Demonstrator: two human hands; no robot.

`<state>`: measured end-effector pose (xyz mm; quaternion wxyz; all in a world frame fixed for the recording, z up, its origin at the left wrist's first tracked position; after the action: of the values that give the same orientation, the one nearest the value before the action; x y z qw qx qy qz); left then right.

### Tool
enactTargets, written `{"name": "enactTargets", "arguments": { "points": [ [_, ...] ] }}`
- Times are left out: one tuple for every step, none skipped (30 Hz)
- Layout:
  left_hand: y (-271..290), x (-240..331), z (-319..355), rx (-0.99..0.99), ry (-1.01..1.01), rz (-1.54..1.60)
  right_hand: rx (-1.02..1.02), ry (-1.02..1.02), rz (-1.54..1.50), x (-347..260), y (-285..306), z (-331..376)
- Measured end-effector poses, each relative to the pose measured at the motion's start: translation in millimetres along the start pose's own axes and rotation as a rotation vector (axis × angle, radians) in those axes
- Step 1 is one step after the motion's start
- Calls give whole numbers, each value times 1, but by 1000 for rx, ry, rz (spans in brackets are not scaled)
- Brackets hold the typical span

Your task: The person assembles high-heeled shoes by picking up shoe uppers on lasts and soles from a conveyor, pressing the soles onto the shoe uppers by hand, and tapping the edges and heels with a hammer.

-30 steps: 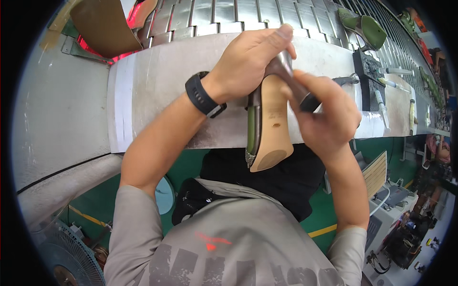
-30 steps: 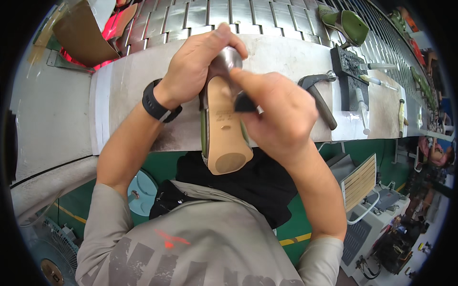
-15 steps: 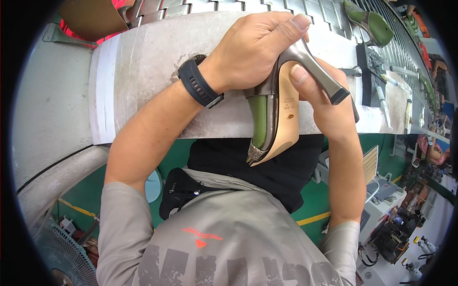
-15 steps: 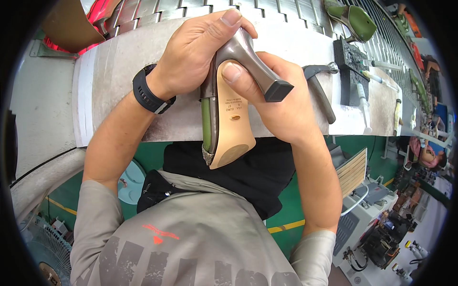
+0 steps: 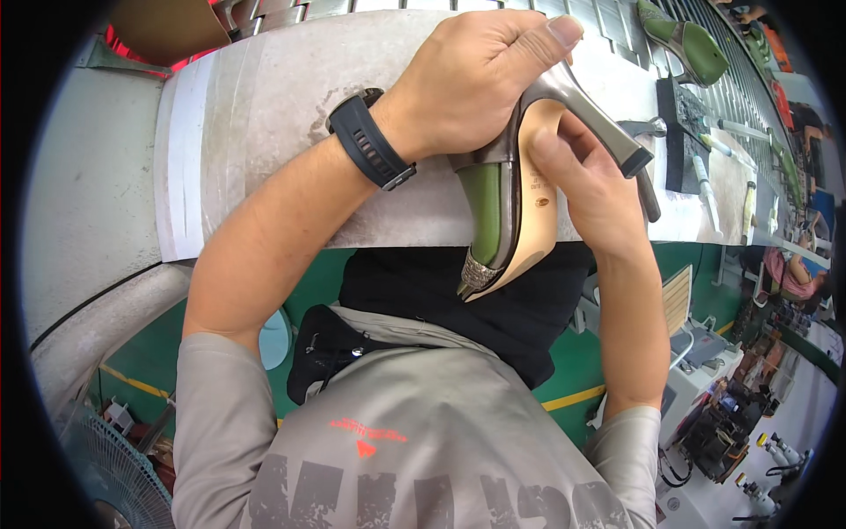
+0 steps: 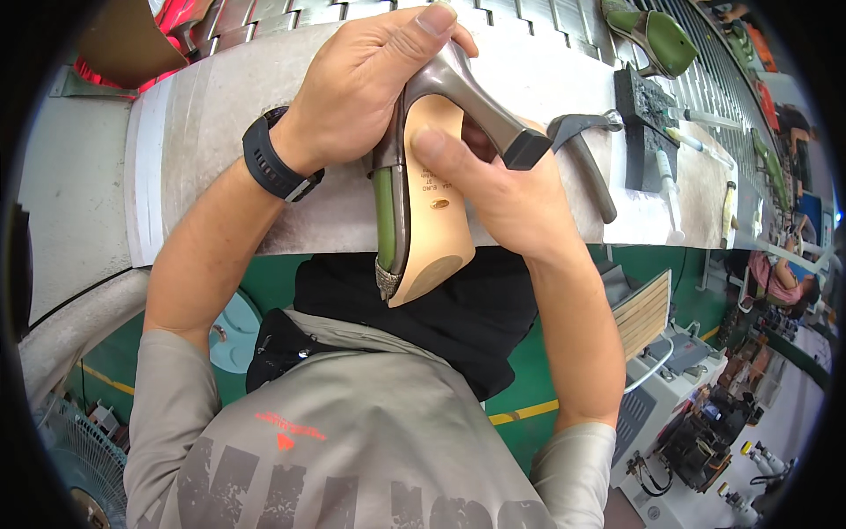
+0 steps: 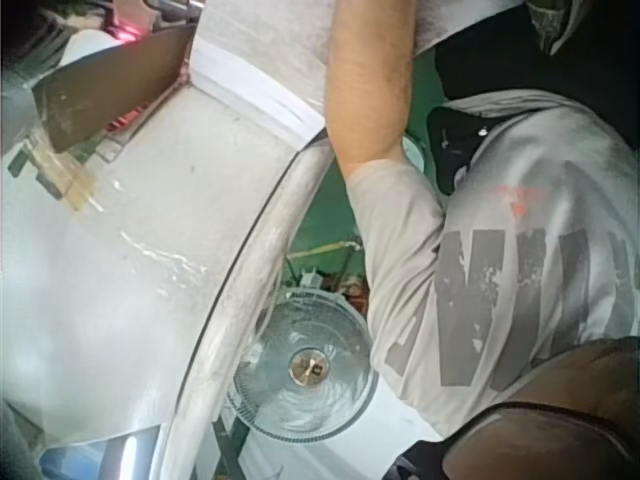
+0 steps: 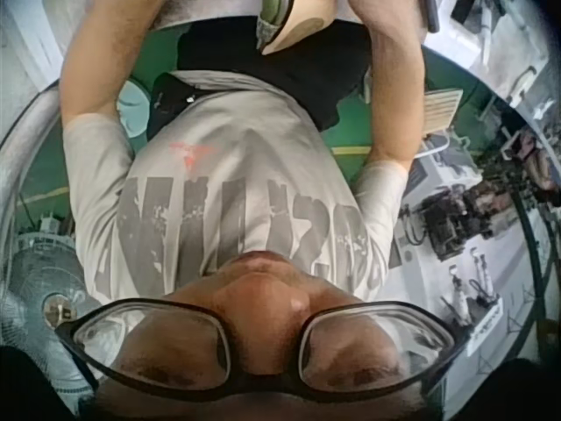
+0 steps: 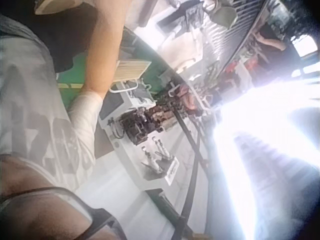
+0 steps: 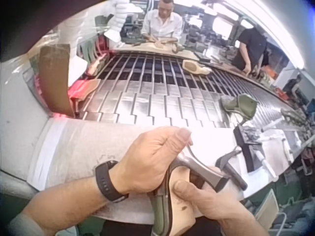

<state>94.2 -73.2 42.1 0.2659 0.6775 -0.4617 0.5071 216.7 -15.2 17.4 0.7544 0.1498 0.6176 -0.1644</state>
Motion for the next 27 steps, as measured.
{"name": "enactTargets", "arguments": {
  "points": [
    [2,-1,0,1,-2,2,0,0,3,0,4,3],
    [3,6,0,-2,-15,-73,-67,-57,-18,6,2,7],
    [2,10,1,-5,-28,-148,-134,-115,-38,11,-3,11],
    [1,9,2,-4,-26,-145,-134,-119,-37,13,-3,11],
    [4,7,2,47,-13,-186,-112,-116,-39,13,-3,11],
    [7,5,3,98,0,-226,-91,-112,-41,13,-2,10],
    [6,2,3,100,0,-225,-92,-113,-39,13,-2,10],
    [8,5,4,157,-56,-225,-90,-117,-29,13,-2,10],
    [11,8,5,215,-111,-226,-89,-120,-20,14,-2,9],
    [10,5,5,218,-110,-227,-92,-121,-19,13,-3,9],
    [10,6,5,246,-108,-232,-86,-112,-17,11,-4,9],
    [11,8,7,262,-106,-235,-80,-103,-14,9,-5,9],
    [11,9,8,276,-105,-237,-80,-105,-13,9,-8,10],
    [10,12,7,263,-7,-267,-54,-80,-1,5,-9,11],
    [10,10,8,249,89,-297,-27,-55,11,3,-10,11],
    [10,8,8,247,88,-296,-25,-54,12,5,-10,9],
    [11,6,7,227,82,-259,23,30,67,0,-6,2],
    [11,3,6,207,75,-222,72,116,122,-6,-1,-3],
    [12,0,7,206,70,-225,72,122,122,-10,-1,-9],
    [11,-2,6,178,34,-167,85,157,210,-20,-1,-16],
    [11,-3,6,149,-1,-110,99,194,298,-28,-1,-21],
    [17,-5,7,147,-8,-117,99,194,270,-31,-2,-25],
    [19,-5,10,46,-53,-168,73,186,228,-34,-7,-27],
    [21,3,14,-57,-95,-219,49,177,184,-36,-11,-28],
    [30,3,18,-166,-34,-376,53,186,177,-42,-9,-26],
    [38,16,26,-156,-86,-479,-44,136,226,-43,-16,-24],
    [47,17,35,-148,-34,-442,-137,84,273,-44,-22,-21]
  ]
}}
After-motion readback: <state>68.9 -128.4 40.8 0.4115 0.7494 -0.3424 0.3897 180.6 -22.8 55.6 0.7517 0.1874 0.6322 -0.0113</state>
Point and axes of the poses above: each hand's wrist, its own z-axis away from the middle knuckle, its own y-axis out of the back of the hand, x = y × z, the point moved 9 cm from there along -z, towards the middle knuckle, and after that the axes turned 3 degrees about -z, right-handed, at the moved point
